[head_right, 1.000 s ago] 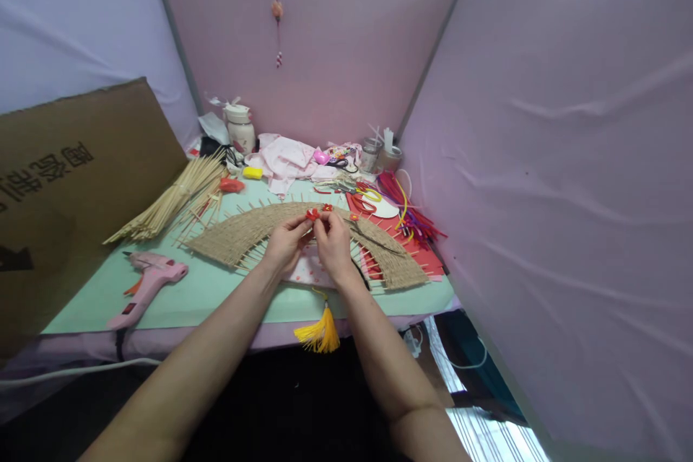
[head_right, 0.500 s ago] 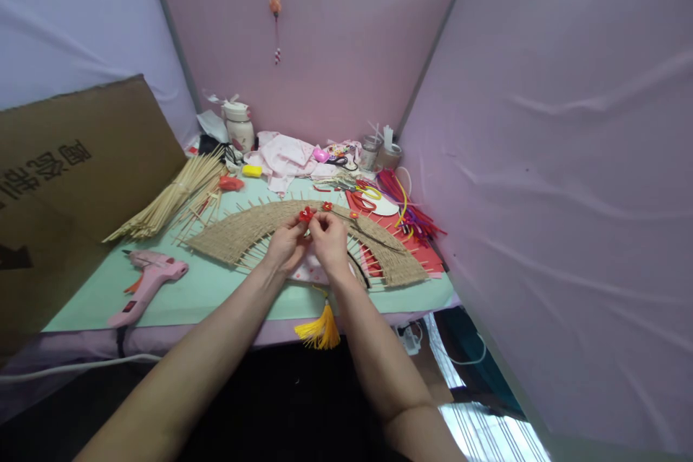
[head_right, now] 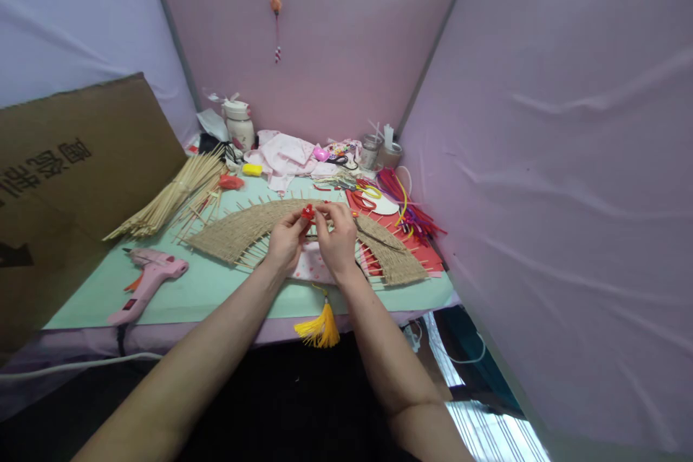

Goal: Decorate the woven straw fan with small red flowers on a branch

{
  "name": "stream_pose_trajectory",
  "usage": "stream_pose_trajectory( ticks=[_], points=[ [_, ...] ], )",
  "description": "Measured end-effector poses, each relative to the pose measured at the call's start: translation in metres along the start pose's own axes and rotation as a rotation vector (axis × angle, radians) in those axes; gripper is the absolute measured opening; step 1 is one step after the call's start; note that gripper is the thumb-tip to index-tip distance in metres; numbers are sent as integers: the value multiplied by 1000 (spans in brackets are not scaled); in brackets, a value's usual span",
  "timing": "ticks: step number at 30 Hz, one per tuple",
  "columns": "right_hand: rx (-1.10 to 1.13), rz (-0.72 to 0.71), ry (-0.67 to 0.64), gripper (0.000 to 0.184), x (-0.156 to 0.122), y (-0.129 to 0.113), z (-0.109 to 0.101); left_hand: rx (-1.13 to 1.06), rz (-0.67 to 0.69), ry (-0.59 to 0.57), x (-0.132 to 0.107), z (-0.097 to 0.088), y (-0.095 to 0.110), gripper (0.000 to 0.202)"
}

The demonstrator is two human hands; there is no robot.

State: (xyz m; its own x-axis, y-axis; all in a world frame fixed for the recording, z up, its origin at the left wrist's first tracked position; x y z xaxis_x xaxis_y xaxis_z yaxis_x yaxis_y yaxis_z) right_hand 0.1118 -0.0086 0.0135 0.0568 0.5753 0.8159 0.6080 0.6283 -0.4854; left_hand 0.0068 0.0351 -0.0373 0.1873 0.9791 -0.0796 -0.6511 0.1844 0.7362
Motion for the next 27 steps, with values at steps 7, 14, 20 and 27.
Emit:
stream_pose_trajectory(
  ticks=[7, 14, 20, 27],
  points=[
    [-26, -110, -129, 13, 5, -5, 3, 110, 33, 3, -3, 2, 1, 32],
    [-61, -215, -128, 15, 3, -10, -3, -11, -22, 8, -4, 2, 0, 36],
    [-223, -288, -200, 17, -1, -6, 6, 10, -7, 1, -3, 1, -3, 31],
    [-227, -218, -245, 19, 5, 1, 11, 14, -7, -29, -1, 0, -5, 28]
  ],
)
Point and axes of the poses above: each hand's wrist, its own x-axis towards the middle knuckle, its own z-axis out of the palm, y = z × x, the point moved 3 cm from there along x, towards the middle knuckle, and after that the axes turned 14 degrees about -z, right-handed, at the moved point
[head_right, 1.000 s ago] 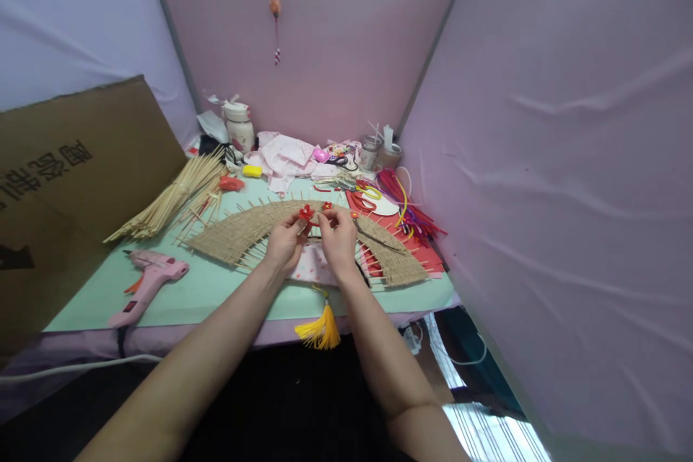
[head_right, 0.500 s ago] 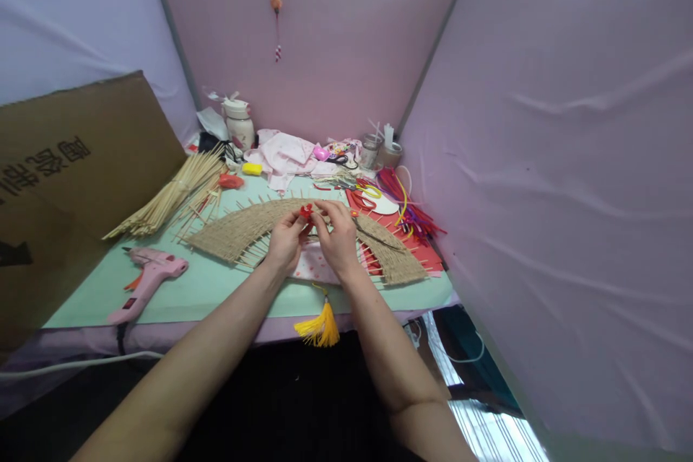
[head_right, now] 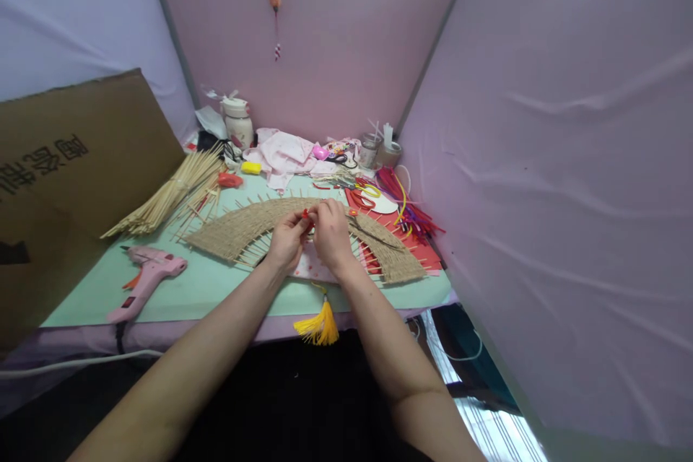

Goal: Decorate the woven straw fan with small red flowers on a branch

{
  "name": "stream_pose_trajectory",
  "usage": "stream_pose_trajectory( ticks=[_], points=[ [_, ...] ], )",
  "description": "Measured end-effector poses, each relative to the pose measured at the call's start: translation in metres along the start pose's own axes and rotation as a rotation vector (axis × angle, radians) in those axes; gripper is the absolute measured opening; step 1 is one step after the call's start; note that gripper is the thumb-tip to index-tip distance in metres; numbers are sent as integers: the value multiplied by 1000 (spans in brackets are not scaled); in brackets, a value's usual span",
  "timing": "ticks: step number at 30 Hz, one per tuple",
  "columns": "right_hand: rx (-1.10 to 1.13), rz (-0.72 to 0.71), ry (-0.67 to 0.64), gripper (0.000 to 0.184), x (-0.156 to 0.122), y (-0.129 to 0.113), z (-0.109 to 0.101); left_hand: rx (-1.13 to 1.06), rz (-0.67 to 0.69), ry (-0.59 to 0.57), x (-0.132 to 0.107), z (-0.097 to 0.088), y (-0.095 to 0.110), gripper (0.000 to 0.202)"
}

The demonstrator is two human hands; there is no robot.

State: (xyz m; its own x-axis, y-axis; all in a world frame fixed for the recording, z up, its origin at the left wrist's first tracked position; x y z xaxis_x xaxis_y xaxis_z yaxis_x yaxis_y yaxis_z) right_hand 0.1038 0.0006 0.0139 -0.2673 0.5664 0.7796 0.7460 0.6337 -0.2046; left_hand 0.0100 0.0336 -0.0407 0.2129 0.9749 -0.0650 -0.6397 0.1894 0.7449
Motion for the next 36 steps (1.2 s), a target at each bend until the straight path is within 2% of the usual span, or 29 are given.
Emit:
stream_pose_trajectory(
  ticks=[4, 8, 14, 20, 23, 27, 30, 33, 36],
  points=[
    [155, -24, 30, 12, 0, 2, -8, -46, -12, -7, -1, 1, 3, 29],
    [87, -82, 85, 14, -4, 5, -19, -65, -23, -16, -3, 3, 4, 29],
    [-68, -208, 10, 20, -4, 8, -24, -12, -54, -56, -6, 6, 4, 30],
    [-36, -285, -136, 21, 1, 12, -27, 63, -34, -67, -5, 6, 2, 36],
    [63, -220, -144, 18, 5, 16, -34, 116, -10, -64, -4, 5, 1, 35],
    [181, -12, -95, 14, 6, 21, -44, 191, 16, -62, -4, 3, 2, 28],
    [225, 89, -144, 11, 5, 20, -45, 258, 40, -71, -5, 3, 3, 24],
    [202, 118, -149, 12, 4, 16, -41, 375, 105, -63, -7, 4, 7, 21],
    [90, 56, -98, 17, 1, 9, -37, 464, 137, -28, -9, 5, 9, 18]
  ],
)
Point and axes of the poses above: each hand's wrist, its own x-axis towards the middle knuckle, its own z-axis out of the palm, y = z × x, the point moved 3 cm from there along x, towards the middle knuckle, and after that the axes turned 14 degrees about -z, right-handed, at the moved point
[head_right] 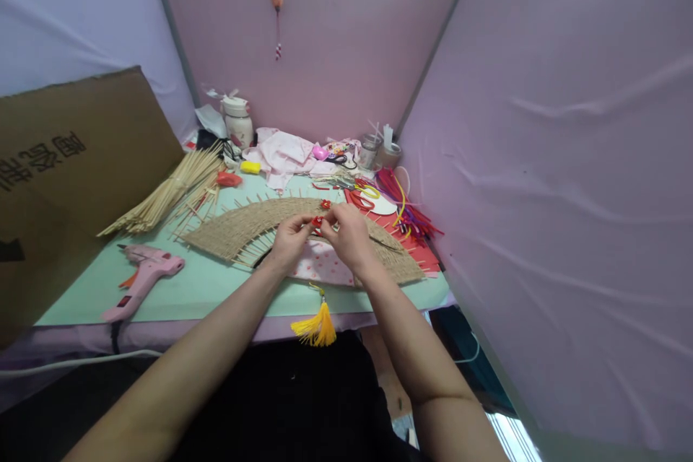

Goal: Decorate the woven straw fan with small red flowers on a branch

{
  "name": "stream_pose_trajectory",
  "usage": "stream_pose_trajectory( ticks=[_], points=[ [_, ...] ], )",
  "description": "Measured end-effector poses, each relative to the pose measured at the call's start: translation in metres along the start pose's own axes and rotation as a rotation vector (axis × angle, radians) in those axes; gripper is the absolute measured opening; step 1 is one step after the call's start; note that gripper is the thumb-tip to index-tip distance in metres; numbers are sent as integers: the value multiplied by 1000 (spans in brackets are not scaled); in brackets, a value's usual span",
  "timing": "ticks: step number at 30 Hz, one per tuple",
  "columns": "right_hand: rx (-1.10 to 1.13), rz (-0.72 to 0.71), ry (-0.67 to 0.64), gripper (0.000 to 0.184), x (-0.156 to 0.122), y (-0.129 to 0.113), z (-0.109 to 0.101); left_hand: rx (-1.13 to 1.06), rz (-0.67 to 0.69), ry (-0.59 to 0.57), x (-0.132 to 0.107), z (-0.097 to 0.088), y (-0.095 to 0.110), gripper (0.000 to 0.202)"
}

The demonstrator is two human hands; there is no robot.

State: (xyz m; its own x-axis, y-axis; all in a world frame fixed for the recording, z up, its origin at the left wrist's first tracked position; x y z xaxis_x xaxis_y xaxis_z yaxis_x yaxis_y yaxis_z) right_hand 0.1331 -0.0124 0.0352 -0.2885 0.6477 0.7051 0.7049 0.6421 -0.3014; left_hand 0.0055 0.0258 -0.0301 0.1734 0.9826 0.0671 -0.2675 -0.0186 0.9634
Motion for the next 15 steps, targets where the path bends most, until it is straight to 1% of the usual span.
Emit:
stream_pose_trajectory(
  ticks=[2, 3, 5, 8, 10, 12, 15],
  points=[
    [-42, -29, 30, 18, -2, -2, 1, 24, -15, 18, 0, -1, 1, 18],
    [-17, -14, 25, 18, -2, 0, 1, 22, -28, 16, 0, -1, 1, 20],
    [123, 76, -20, 15, -1, 5, -1, -1, -64, -30, 0, -1, 0, 24],
    [362, 227, -99, 18, 3, 14, -10, -48, -150, -174, 1, 3, -3, 30],
    [427, 250, -163, 20, 7, 16, -16, -39, -192, -247, 1, 5, -5, 31],
    [438, 237, -258, 18, 11, 15, -19, 2, -207, -275, 0, 6, -5, 30],
    [407, 218, -378, 18, 13, 15, -19, 91, -200, -275, -2, 7, -3, 29]
  ],
)
Point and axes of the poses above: each hand's wrist, its own x-axis towards the middle knuckle, its own z-axis out of the palm, y = z × x, the point moved 3 cm from there along x, towards the middle knuckle, and after that the axes turned 14 degrees about -z, right-handed, at the moved point
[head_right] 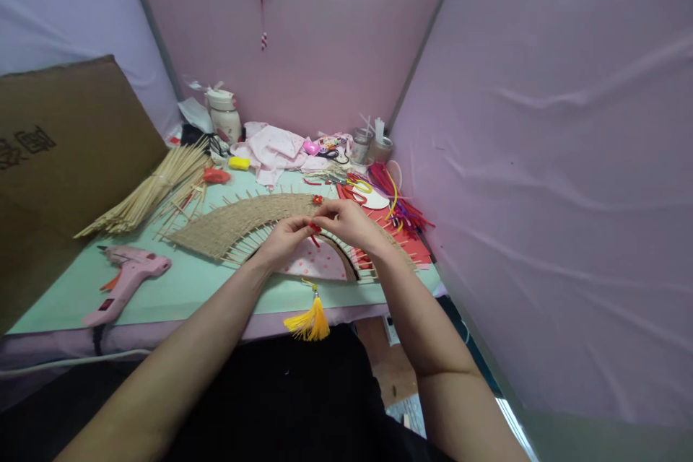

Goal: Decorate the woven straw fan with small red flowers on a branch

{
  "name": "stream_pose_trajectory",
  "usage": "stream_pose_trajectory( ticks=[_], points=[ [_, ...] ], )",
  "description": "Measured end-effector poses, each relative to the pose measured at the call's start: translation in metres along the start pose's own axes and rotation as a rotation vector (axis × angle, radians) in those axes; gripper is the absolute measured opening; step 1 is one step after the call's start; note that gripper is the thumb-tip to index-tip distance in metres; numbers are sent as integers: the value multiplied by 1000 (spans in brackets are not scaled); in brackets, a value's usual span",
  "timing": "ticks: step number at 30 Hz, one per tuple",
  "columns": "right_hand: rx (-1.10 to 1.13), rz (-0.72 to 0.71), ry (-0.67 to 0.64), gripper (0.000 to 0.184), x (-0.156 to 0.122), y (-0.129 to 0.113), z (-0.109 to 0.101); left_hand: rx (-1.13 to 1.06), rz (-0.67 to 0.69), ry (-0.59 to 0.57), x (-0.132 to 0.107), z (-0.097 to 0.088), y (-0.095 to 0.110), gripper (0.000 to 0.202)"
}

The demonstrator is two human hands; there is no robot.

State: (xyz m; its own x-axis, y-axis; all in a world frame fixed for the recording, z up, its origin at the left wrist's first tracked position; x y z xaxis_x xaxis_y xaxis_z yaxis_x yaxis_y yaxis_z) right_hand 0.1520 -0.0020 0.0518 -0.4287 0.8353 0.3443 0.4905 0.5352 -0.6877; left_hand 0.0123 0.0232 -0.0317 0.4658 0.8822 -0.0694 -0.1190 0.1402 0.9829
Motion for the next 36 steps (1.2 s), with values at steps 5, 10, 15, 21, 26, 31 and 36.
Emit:
stream_pose_trajectory(
  ticks=[5, 10, 15, 21, 26, 31, 36],
  points=[
    [45, 36, -77, 25, -1, 7, 0, 131, 58, 0, -3, -1, 6, 24],
    [172, 31, -114, 27, -4, 8, -1, 152, 28, -44, -4, 0, 8, 23],
    [-270, -145, 190, 13, -5, -9, -5, 137, 105, 248, -6, -3, 10, 22],
    [-433, -226, 300, 10, -5, -12, 22, 118, 243, 429, -7, -10, 5, 19],
    [-458, -158, 367, 15, -2, -6, 34, 167, 359, 501, -15, -10, 11, 12],
    [-395, -135, 399, 13, -3, -15, 30, -23, 269, 456, -9, -12, 8, 16],
    [-200, -151, 444, 18, -6, -16, 16, -419, 76, 223, 0, -7, 4, 29]
  ],
)
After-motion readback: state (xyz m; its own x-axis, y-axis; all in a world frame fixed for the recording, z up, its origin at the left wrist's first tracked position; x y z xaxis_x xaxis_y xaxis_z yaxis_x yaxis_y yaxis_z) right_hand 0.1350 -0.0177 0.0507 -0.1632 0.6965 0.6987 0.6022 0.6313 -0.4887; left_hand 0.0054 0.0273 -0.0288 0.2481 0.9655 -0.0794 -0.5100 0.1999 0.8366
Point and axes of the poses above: each hand's wrist, its own x-axis towards the middle knuckle, its own z-axis out of the palm, y = z × x, the point moved 3 cm from there along x, towards the middle knuckle, and after that the axes turned 14 degrees about -z, right-handed, at the moved point
